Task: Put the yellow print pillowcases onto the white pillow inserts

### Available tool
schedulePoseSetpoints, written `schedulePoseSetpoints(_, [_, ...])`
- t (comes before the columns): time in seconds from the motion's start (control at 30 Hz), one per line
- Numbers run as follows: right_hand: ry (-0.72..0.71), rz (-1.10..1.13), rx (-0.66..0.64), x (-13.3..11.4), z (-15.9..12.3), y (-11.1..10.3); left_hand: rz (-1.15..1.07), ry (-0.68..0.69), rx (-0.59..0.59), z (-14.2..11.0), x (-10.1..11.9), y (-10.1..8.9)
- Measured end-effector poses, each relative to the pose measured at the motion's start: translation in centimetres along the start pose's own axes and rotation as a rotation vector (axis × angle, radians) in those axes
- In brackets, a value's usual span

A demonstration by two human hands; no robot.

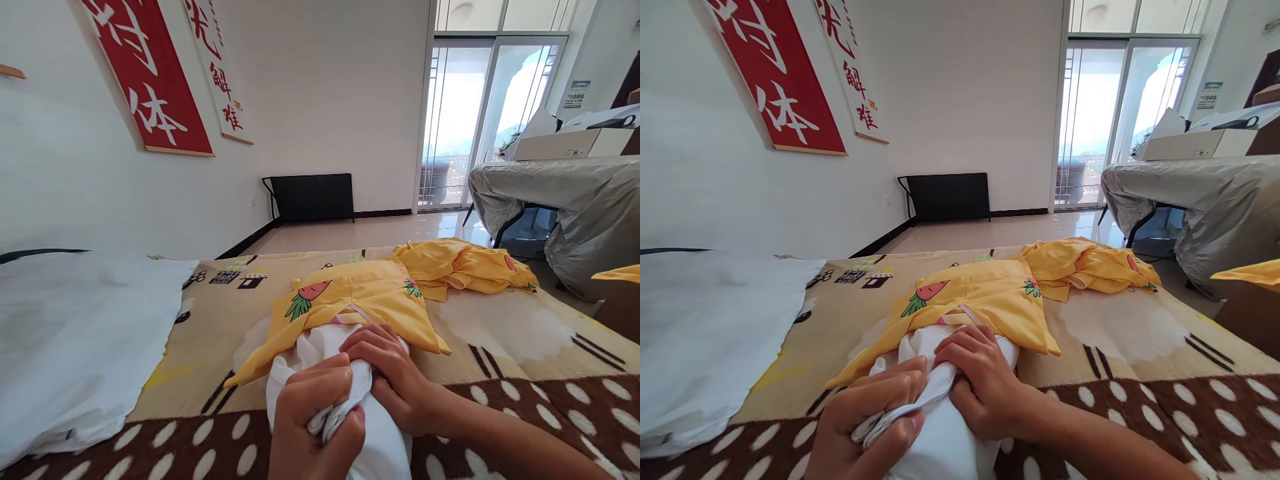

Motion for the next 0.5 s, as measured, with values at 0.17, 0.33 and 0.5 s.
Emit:
schedulePoseSetpoints(0.17, [0.152,0.071,0.200,0.1,0.7,2.5,-0.063,-0.107,-0.192,1.1,-0.7,-0.2])
schedulePoseSetpoints(0.33, [0.199,0.313,0.269,3.3,-1.2,3.1,-0.295,-0.224,-0.370,2.3,0.0,2.2])
schedulePoseSetpoints(0.5, [0.276,0.479,0.252,4.0,-1.3,2.8,-0.310,-0.296,-0.293,1.9,0.1,3.7])
Point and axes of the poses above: each hand's wrist, its own z-axis towards the middle knuckle, its own y-axis out of the palm, x = y × z, the point moved 4 cm from there along z, towards the middle knuckle, and after that the axes turned 15 degrees about z, right-handed, at the moved point
